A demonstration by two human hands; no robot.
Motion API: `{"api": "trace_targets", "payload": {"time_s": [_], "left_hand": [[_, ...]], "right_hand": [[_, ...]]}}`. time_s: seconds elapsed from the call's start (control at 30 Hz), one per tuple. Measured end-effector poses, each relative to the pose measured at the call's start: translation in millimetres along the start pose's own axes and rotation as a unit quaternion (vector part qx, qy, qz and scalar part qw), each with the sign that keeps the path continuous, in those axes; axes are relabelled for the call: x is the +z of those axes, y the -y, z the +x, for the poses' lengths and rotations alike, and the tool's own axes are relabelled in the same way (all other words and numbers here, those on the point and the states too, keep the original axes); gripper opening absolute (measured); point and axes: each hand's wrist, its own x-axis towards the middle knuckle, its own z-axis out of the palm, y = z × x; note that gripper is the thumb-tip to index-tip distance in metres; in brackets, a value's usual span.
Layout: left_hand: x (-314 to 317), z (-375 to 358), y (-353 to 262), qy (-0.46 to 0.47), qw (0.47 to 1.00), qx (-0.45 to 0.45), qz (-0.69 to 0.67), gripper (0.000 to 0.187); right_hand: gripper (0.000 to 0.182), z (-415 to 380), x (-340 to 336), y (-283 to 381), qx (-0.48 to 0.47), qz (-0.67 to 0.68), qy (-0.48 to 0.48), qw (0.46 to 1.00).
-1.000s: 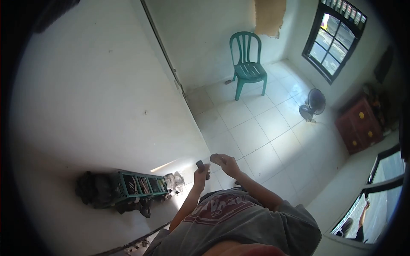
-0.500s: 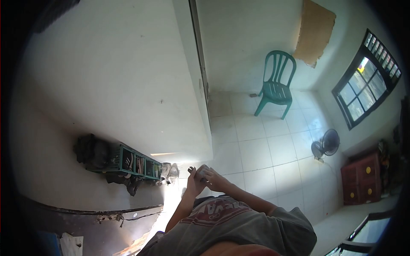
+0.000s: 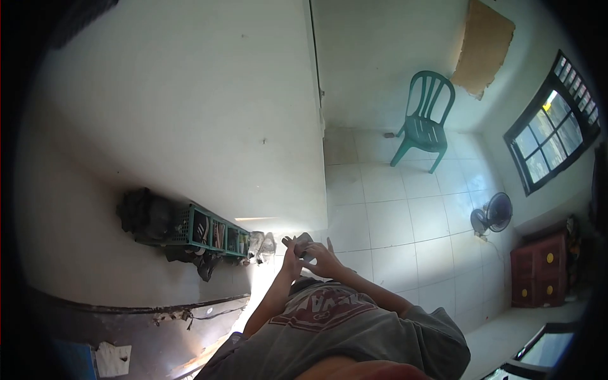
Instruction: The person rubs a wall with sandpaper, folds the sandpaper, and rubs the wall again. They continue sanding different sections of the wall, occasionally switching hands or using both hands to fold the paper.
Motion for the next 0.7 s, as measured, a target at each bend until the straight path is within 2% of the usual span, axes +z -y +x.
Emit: {"api": "trace_targets", "payload": {"time_s": [0.13,0.17,0.27,0.3,0.43,0.53,0.57,0.6,0.67,0.7], "left_hand": [[8.8,8.7,-23.0,0.04,0.994,0.031,0.092,0.062],[11.6,13.2,-29.1,0.041,0.994,0.024,0.101,0.062],[16.1,13.7,-50.2,0.068,0.994,0.049,0.065,0.059],[18.7,12.9,-55.2,0.062,0.993,0.062,0.079,0.058],[10.4,13.9,-69.0,0.08,0.99,0.081,0.081,0.062],[-6.6,24.6,-67.8,0.077,0.991,0.11,0.025,0.065],[-19.6,33.4,-65.6,0.042,0.994,0.103,-0.007,0.058],[-30.8,42.4,-61.9,0.02,0.994,0.107,0.013,0.052],[-49.4,44.9,-55.7,-0.032,0.992,0.112,0.052,0.042],[-58.2,48.4,-49.5,-0.065,0.991,0.116,0.008,0.031]], "right_hand": [[0.028,17.8,-4.5,3.2,0.13,0.066,-0.022,0.989],[0.022,23.5,0.6,-5.6,0.131,0.137,-0.049,0.981],[0.018,37.2,-7.8,1.0,0.078,0.217,-0.106,0.967],[0.016,33.3,-6.9,9.7,0.058,0.078,-0.161,0.982],[0.016,44.8,-11.0,42.8,0.059,0.178,-0.19,0.964],[0.016,51.7,10.0,26.6,0.064,0.22,-0.275,0.934],[0.018,51.3,10.1,24.2,0.088,0.252,-0.287,0.92],[0.017,49.0,8.4,20.5,0.088,0.245,-0.307,0.915],[0.019,43.4,12.7,6.3,0.153,0.266,-0.336,0.89],[0.022,37.6,13.1,2.7,0.169,0.286,-0.335,0.882]]}}
